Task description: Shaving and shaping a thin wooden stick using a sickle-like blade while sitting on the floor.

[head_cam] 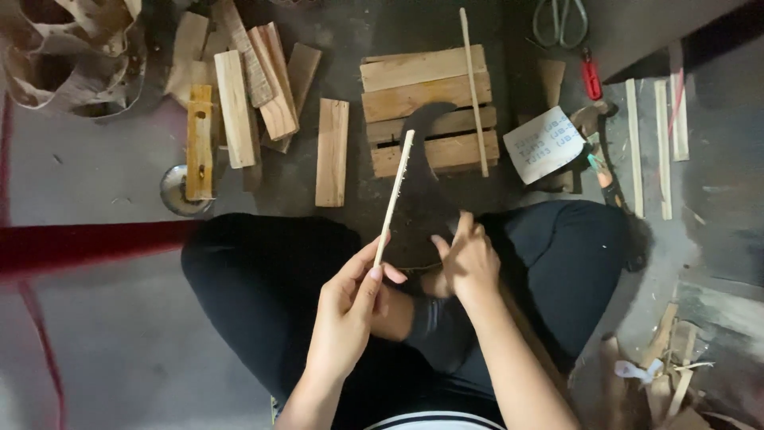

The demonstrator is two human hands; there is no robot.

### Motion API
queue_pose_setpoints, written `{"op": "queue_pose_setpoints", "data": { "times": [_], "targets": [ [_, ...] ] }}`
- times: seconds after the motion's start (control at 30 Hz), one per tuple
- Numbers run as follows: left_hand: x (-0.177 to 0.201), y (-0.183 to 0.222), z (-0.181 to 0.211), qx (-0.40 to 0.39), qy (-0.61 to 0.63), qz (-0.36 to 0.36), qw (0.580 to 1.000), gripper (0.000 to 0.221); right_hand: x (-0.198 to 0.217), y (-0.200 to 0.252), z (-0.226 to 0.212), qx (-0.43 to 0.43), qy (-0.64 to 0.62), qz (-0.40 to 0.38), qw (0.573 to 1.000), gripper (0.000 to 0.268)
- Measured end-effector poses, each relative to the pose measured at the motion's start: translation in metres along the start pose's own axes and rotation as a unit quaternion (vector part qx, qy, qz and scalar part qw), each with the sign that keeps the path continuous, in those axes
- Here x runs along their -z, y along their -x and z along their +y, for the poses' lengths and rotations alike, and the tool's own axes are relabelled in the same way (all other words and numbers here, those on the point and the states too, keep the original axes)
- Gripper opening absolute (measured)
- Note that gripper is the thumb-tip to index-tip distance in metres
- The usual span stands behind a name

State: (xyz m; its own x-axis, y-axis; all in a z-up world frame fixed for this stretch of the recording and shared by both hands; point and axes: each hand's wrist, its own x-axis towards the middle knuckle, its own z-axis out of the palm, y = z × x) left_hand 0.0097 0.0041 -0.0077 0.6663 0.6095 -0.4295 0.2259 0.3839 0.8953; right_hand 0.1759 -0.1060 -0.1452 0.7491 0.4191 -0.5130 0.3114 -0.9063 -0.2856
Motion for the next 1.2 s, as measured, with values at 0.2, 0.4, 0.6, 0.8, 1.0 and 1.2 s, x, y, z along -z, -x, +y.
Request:
{"op": "queue_pose_setpoints", "data": {
  "times": [0.2, 0.4, 0.6, 0.8, 1.0, 1.2],
  "targets": [
    [0.009, 0.001, -0.002, -0.062, -0.047, 0.057, 0.995, 0.036, 0.052, 0.012, -0.001, -0.055, -0.005, -0.016, 0.998, 0.040],
    [0.001, -0.001, -0.002, -0.063, -0.082, 0.068, 0.992, 0.034, 0.075, 0.054, 0.054, 0.146, -0.039, 0.124, 0.981, 0.060],
    [-0.021, 0.007, -0.005, -0.084, -0.161, 0.076, 0.980, 0.025, 0.087, 0.077, 0.027, 0.376, 0.083, 0.180, 0.905, 0.061],
    [-0.026, 0.019, -0.002, -0.066, -0.135, 0.051, 0.987, 0.026, 0.105, 0.070, 0.024, 0.416, 0.136, 0.253, 0.863, 0.064],
    [-0.025, 0.026, 0.018, -0.109, -0.169, 0.012, 0.979, 0.024, 0.114, 0.066, 0.043, 0.407, 0.162, 0.266, 0.859, 0.063],
    [-0.027, 0.023, 0.020, -0.125, -0.182, 0.005, 0.975, 0.028, 0.121, 0.065, 0.049, 0.398, 0.176, 0.285, 0.854, 0.064]
  ]
}}
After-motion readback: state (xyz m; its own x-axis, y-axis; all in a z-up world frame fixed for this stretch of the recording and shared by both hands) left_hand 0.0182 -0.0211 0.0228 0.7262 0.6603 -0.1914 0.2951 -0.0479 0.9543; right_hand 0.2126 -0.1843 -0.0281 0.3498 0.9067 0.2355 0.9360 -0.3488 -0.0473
